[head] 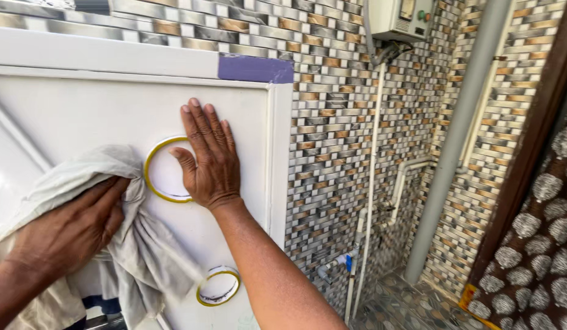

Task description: The person wipes a metal gate with a cloth, cleaning the flat panels and around decorative rings.

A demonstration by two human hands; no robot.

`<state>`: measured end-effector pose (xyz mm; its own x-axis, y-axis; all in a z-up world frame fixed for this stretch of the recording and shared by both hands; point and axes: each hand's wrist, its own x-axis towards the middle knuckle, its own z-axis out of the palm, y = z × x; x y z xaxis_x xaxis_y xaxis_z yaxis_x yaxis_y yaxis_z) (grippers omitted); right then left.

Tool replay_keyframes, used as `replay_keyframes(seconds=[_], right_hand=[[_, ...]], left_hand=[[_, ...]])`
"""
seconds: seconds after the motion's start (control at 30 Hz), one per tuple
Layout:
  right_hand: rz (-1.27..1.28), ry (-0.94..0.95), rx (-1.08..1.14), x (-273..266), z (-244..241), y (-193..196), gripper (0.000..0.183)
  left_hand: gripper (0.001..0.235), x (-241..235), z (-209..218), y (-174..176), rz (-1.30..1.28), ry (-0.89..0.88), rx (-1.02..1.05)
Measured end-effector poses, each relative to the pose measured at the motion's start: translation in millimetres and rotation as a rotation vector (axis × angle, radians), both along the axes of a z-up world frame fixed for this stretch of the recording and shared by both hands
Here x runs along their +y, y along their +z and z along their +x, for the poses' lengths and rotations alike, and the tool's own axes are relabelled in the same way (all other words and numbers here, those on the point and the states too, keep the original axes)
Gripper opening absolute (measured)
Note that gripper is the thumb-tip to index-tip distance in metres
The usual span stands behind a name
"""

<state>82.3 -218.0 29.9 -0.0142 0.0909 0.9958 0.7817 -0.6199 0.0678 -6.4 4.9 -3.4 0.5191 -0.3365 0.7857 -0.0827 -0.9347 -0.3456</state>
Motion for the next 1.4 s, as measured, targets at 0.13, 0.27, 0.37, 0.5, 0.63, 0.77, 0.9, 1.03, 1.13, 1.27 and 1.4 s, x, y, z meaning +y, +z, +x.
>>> replay_keyframes(seconds=[0.13, 0.27, 0.37, 0.5, 0.63, 0.77, 0.9, 1.03, 1.13, 1.27, 1.4], right_hand=[[0.026, 0.015, -0.007, 0, 0, 1, 0.065], [0.017, -0.014, 0.006, 2, 2, -1, 0.066], [0.025, -0.022, 0.018, 6, 0, 1, 0.068], [0.073, -0.068, 0.010, 16, -13, -5, 0.071], [0.116, -0.124, -0.014, 17, -15, -9, 0.073], [0.131, -0.087, 0.003, 17, -13, -12, 0.070], [0.118, -0.026, -0.022, 20, -12, -13, 0.071], [0.110, -0.044, -0.010, 15, -8, -14, 0.068], [0.104, -0.053, -0.003, 13, -7, -14, 0.065], [0.125, -0.083, 0.022, 15, -9, -15, 0.065], [0.151, -0.089, 0.017, 21, -6, -13, 0.066]], left_hand=[[0.063, 12, 2, 46, -0.110, -0.053, 0.222], [0.067, 6, 23, 89, -0.109, 0.009, 0.058], [0.065, -6, 22, 68, -0.131, 0.003, -0.088], [0.066, -4, 21, 42, -0.218, -0.037, 0.232], [0.062, 2, 5, 12, 0.124, 0.000, -0.005], [0.056, -8, 1, 28, -0.148, 0.032, 0.177], [0.052, -32, 19, 31, -0.301, -0.151, -0.290], [0.052, -49, 31, 17, -0.352, -0.123, -0.339], [0.052, -29, 8, -20, -0.209, -0.110, -0.161], [0.052, -5, -7, -26, 0.065, -0.047, -0.163], [0.044, -5, 3, 25, -0.271, -0.184, -0.194]])
